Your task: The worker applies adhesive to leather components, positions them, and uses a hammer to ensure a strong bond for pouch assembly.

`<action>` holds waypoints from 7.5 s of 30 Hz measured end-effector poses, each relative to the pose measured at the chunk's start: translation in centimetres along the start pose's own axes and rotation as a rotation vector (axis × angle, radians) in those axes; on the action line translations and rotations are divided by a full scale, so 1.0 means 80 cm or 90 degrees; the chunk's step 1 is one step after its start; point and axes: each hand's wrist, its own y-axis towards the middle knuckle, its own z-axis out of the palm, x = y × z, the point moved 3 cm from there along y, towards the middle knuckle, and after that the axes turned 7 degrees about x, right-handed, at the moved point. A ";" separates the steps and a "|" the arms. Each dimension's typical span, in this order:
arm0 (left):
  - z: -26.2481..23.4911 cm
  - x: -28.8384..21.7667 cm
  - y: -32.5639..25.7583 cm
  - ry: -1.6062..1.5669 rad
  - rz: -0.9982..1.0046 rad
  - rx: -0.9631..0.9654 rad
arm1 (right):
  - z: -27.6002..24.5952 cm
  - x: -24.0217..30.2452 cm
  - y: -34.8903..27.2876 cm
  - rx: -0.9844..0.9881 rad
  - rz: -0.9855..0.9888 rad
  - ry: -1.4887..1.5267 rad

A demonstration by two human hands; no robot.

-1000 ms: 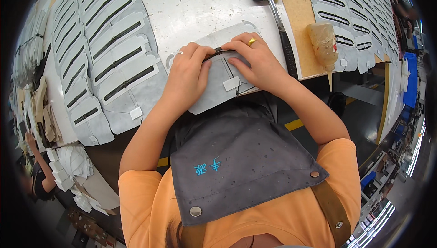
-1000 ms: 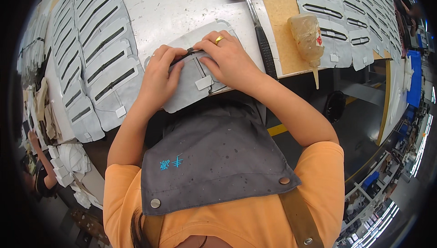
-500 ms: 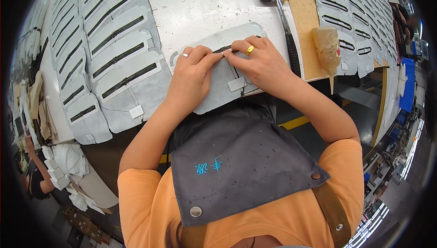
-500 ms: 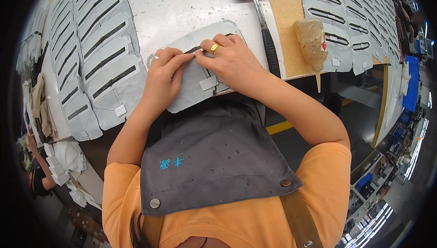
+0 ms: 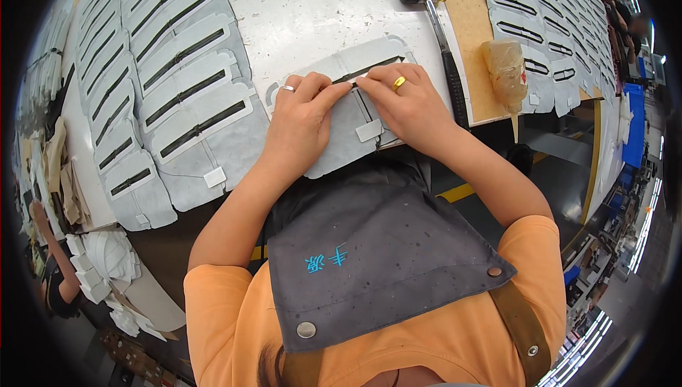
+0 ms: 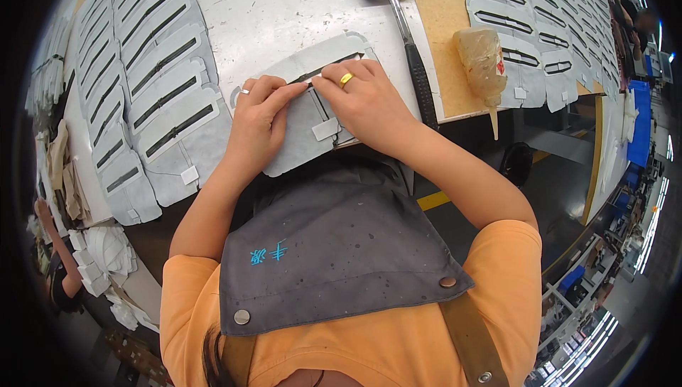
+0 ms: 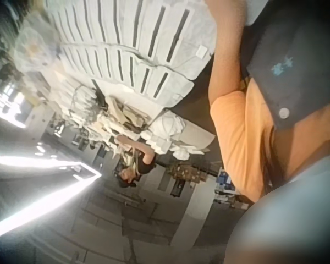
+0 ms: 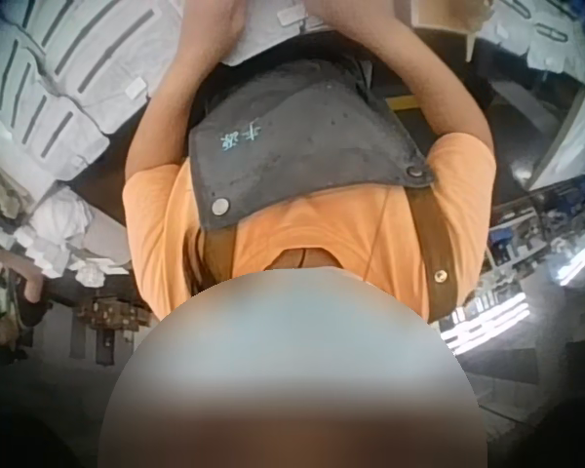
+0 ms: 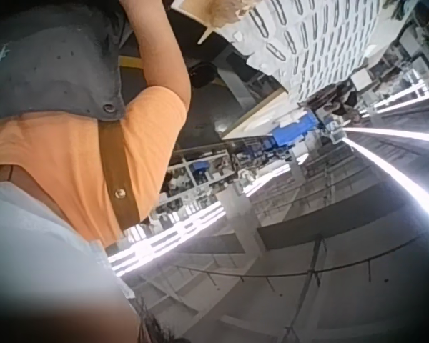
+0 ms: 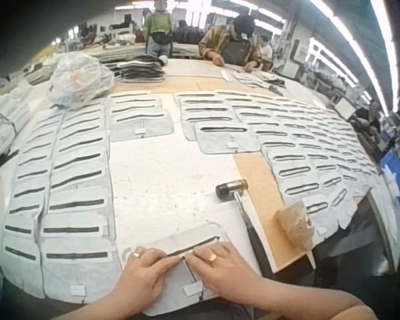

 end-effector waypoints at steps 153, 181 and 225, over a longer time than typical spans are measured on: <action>-0.022 0.009 0.010 -0.054 -0.034 0.078 | 0.004 -0.014 0.019 0.012 0.101 0.134; -0.001 -0.007 0.019 0.012 0.029 -0.006 | -0.013 -0.021 0.002 -0.003 0.129 0.157; 0.006 -0.006 0.025 0.080 0.090 0.011 | -0.018 -0.004 -0.006 -0.084 0.150 0.045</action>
